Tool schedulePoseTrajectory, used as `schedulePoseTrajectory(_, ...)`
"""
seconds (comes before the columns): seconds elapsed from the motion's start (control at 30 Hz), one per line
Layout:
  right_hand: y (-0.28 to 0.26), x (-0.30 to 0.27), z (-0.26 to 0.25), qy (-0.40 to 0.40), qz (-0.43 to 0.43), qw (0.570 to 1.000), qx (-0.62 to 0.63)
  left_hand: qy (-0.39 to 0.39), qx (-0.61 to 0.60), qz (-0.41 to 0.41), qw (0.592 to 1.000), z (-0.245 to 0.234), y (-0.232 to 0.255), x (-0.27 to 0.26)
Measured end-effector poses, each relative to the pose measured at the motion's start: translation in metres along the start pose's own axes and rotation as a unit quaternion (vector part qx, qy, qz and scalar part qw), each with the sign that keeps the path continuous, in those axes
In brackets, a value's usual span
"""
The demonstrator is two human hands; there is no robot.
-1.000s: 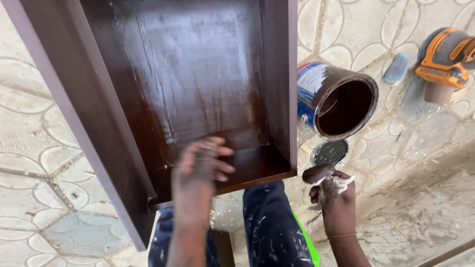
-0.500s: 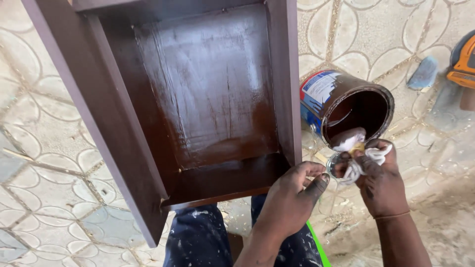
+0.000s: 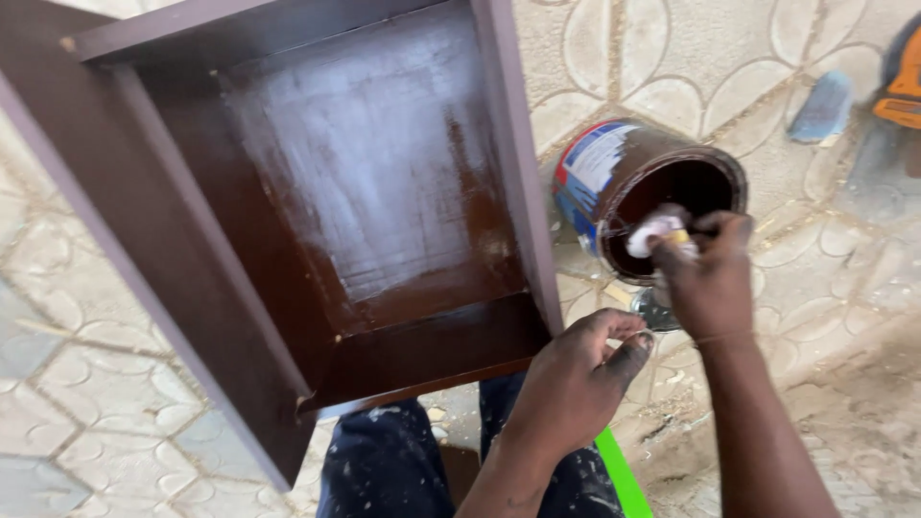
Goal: Applying wood stain to the interior of a wooden drawer using a cloth
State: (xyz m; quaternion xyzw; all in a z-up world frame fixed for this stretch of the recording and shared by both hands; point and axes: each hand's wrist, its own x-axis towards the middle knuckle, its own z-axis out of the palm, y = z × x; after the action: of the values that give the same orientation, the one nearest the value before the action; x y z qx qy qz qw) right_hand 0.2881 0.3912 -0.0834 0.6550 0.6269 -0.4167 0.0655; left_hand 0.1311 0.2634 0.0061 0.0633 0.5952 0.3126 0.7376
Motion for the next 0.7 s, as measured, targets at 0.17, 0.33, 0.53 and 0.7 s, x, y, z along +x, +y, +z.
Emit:
schedulePoseTrajectory(0.17, -0.002, 0.023, 0.024, 0.048, -0.102, 0.983, -0.142, -0.019, 0.032, -0.045, 0.998, 0.003, 0.003, 0.007)
schedulePoseTrajectory(0.33, 0.03, 0.068, 0.054, 0.114, -0.105, 0.975, -0.156, -0.004, 0.018, -0.053, 0.998, 0.003, 0.0, 0.011)
schedulePoseTrajectory(0.53, 0.047, 0.09, 0.065, 0.111, -0.094, 0.967, -0.21, 0.006, -0.005, -0.059, 0.998, 0.0, -0.005, 0.011)
schedulePoseTrajectory(0.7, 0.037, 0.093, 0.066, 0.073, -0.033, 0.968, -0.238, 0.009, -0.009, -0.087, 0.996, -0.01, -0.002, 0.007)
